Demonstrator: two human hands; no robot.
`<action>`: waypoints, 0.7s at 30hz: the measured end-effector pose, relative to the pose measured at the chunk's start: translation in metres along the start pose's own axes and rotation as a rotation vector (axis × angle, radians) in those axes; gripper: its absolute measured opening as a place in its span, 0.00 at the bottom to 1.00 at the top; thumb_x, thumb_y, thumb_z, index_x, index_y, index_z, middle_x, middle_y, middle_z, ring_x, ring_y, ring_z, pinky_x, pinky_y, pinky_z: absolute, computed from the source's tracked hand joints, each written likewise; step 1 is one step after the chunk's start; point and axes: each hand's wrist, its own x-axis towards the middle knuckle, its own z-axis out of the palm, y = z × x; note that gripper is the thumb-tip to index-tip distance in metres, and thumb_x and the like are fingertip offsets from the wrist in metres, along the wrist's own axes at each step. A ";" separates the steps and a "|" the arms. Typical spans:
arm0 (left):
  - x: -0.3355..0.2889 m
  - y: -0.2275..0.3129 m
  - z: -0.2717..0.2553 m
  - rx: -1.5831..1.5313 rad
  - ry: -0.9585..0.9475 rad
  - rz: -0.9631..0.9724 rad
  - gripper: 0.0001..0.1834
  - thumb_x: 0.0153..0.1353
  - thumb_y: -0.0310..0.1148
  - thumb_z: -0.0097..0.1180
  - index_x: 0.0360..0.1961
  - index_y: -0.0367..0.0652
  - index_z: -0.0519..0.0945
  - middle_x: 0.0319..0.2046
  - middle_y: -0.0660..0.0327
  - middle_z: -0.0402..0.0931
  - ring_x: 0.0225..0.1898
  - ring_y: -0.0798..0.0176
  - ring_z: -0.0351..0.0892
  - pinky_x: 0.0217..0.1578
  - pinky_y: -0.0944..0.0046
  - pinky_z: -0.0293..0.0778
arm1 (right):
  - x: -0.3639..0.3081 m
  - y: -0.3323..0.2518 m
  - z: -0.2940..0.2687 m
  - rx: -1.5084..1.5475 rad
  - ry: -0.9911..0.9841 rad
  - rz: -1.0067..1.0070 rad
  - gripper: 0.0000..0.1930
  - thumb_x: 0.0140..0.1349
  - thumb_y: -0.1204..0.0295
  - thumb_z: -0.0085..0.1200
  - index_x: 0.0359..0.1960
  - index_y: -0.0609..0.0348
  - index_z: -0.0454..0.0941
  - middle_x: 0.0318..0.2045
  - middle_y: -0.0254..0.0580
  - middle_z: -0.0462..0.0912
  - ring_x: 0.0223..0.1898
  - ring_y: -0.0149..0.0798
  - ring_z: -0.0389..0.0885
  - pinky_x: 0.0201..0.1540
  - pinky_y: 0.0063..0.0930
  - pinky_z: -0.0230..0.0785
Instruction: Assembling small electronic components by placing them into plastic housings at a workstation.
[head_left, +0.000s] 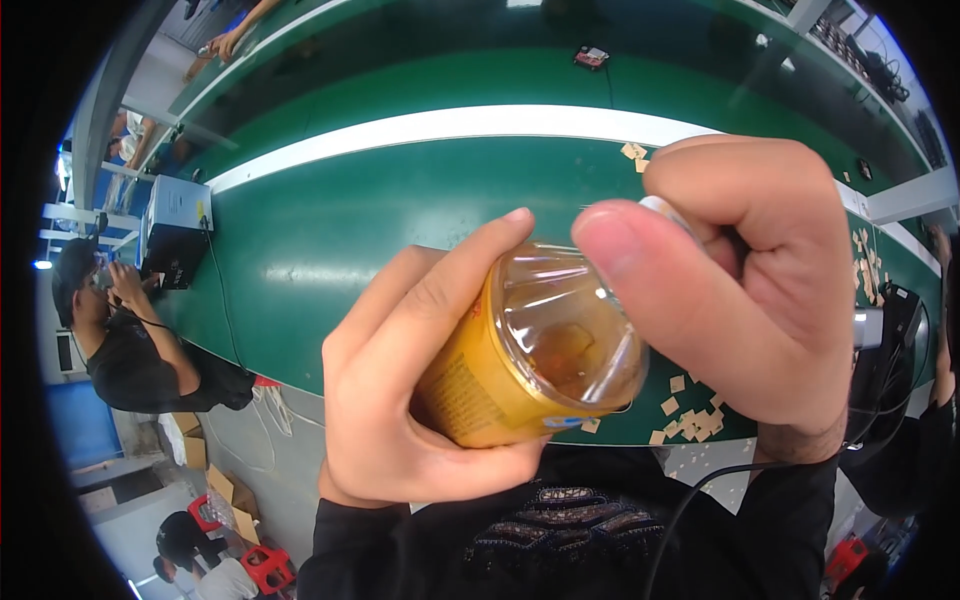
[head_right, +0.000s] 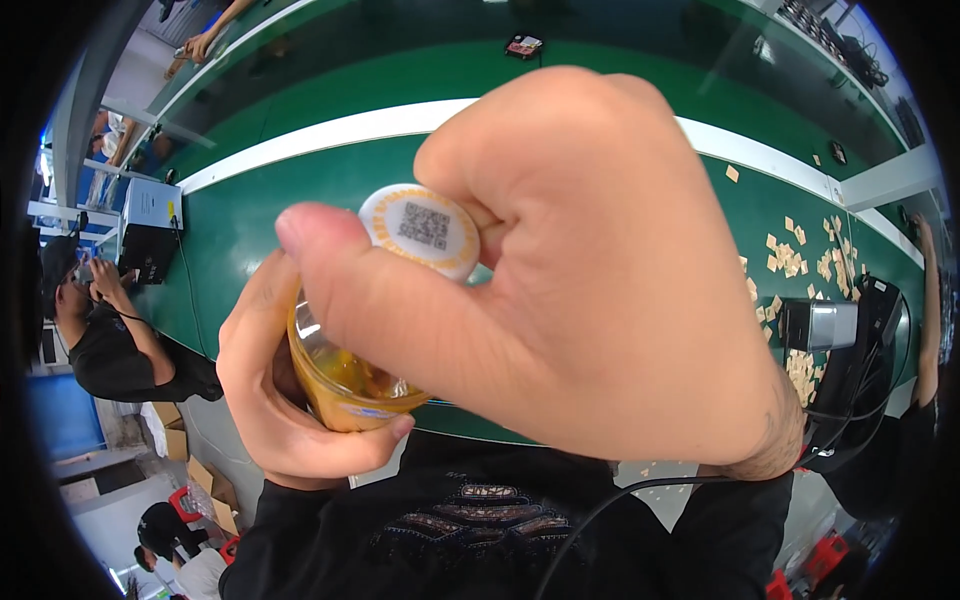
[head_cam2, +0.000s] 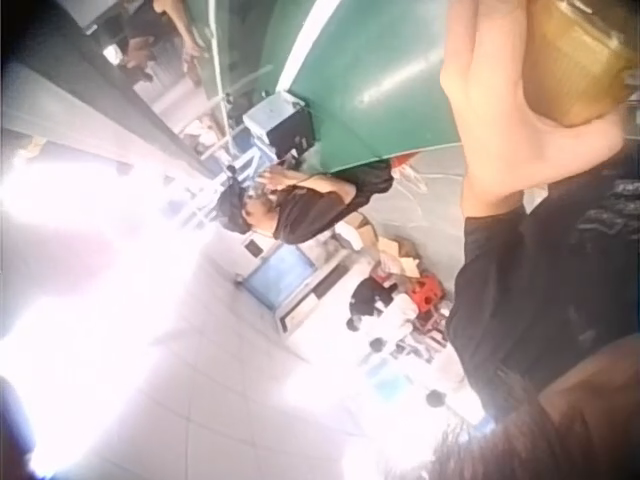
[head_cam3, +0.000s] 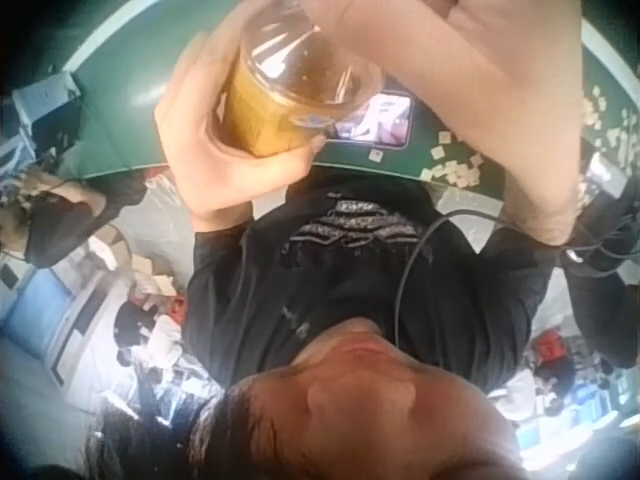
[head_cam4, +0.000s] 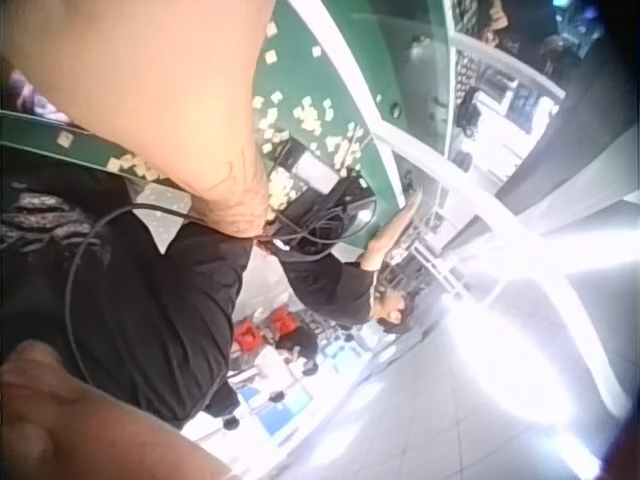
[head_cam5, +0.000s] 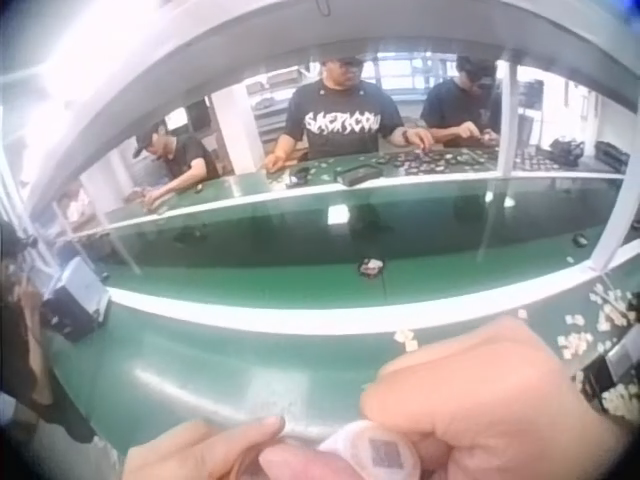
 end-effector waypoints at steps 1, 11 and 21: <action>0.001 -0.001 -0.003 0.000 -0.004 0.007 0.55 0.27 0.33 0.76 0.63 0.17 0.75 0.54 0.42 0.83 0.53 0.50 0.88 0.62 0.56 0.76 | -0.002 0.003 0.002 0.078 0.084 0.004 0.25 0.63 0.70 0.68 0.16 0.59 0.62 0.15 0.29 0.57 0.20 0.27 0.51 0.23 0.32 0.43; -0.013 -0.025 -0.003 -1.339 -0.285 -0.421 0.55 0.29 0.31 0.82 0.65 0.21 0.77 0.53 0.48 0.86 0.52 0.55 0.87 0.57 0.60 0.79 | 0.019 0.001 -0.002 0.194 -0.284 -0.452 0.26 0.57 0.57 0.78 0.23 0.62 0.73 0.21 0.38 0.66 0.22 0.38 0.60 0.23 0.35 0.48; -0.026 -0.023 0.004 -0.807 -0.126 -0.142 0.56 0.35 0.32 0.80 0.70 0.23 0.73 0.55 0.46 0.85 0.58 0.52 0.85 0.63 0.58 0.76 | 0.017 -0.008 -0.021 0.061 -0.542 -0.424 0.26 0.59 0.54 0.75 0.45 0.65 0.83 0.33 0.44 0.77 0.30 0.45 0.74 0.30 0.35 0.67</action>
